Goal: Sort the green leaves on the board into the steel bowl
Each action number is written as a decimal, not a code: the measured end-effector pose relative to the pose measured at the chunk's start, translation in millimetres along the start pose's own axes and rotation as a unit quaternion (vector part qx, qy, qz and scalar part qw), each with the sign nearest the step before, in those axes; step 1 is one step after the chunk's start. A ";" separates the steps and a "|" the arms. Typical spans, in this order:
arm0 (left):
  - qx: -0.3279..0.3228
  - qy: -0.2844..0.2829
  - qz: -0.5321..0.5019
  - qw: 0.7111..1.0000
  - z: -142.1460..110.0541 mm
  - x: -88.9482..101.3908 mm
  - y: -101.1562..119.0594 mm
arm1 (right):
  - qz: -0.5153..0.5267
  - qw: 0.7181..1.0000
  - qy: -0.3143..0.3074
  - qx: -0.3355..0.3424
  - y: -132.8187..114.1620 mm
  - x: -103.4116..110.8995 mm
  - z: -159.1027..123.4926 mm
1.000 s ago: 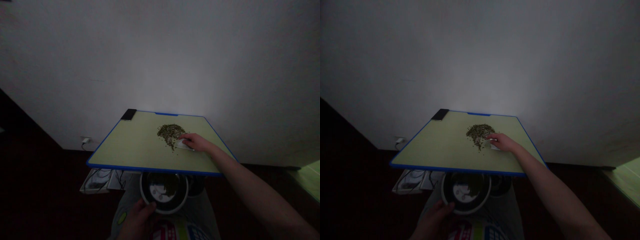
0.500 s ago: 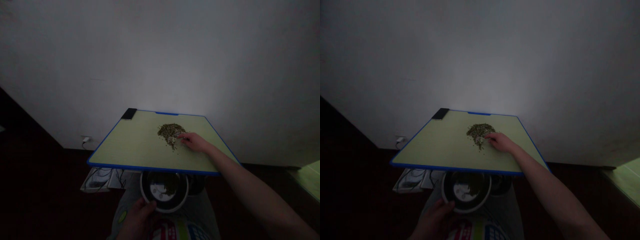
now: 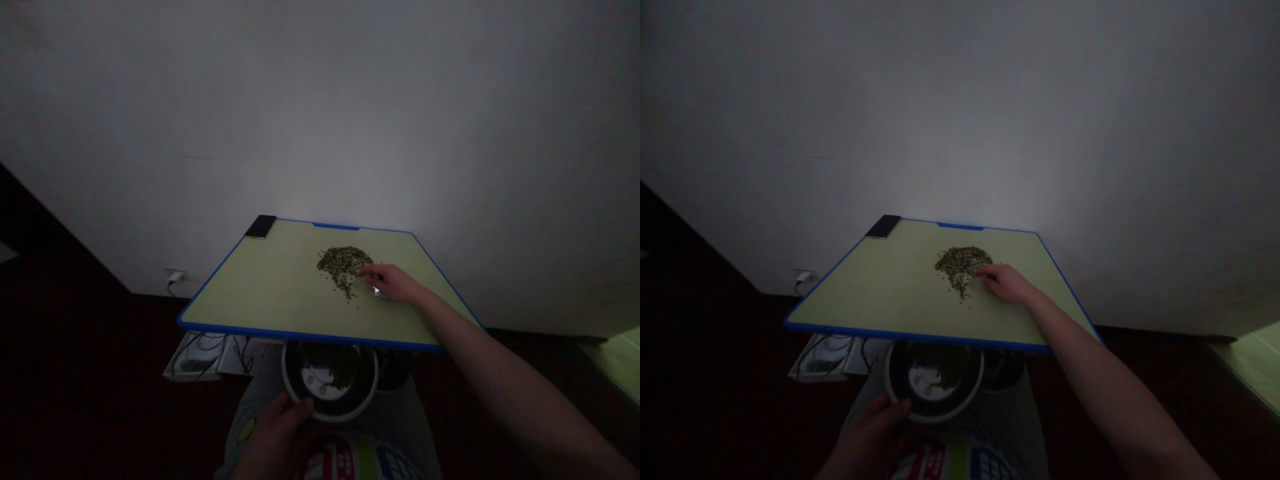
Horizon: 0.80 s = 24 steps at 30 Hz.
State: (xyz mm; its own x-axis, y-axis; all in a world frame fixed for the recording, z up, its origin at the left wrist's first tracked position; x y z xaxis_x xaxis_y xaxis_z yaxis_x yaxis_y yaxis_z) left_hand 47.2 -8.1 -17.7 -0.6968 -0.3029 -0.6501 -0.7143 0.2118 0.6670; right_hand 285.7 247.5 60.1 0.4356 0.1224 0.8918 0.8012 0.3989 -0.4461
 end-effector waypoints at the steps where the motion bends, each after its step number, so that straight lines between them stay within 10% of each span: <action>1: 0.003 0.003 0.003 1.000 -0.3 -0.1 0.5 | -0.001 1.000 0.000 0.000 -0.6 -0.4 0.6; 24: -0.001 0.007 -0.019 1.000 0.0 1.0 -2.1 | -0.002 1.000 -0.016 0.011 -2.0 -3.8 0.0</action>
State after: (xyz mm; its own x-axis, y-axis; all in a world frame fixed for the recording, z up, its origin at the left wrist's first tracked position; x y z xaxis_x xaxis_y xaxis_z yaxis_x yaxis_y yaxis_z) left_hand 48.1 -8.9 -19.8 -0.6687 -0.3236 -0.6694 -0.7397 0.1989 0.6428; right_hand 282.4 246.2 57.6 0.4183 0.1496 0.8959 0.7935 0.4198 -0.4406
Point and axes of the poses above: each hand's wrist, its own z-axis towards the middle knuckle, its own x-axis out of the back of the hand, y = z × x, the point moved 1 cm from there along z, towards the middle knuckle, and after that the axes turned 15 degrees about -x, right-handed, at the moved point
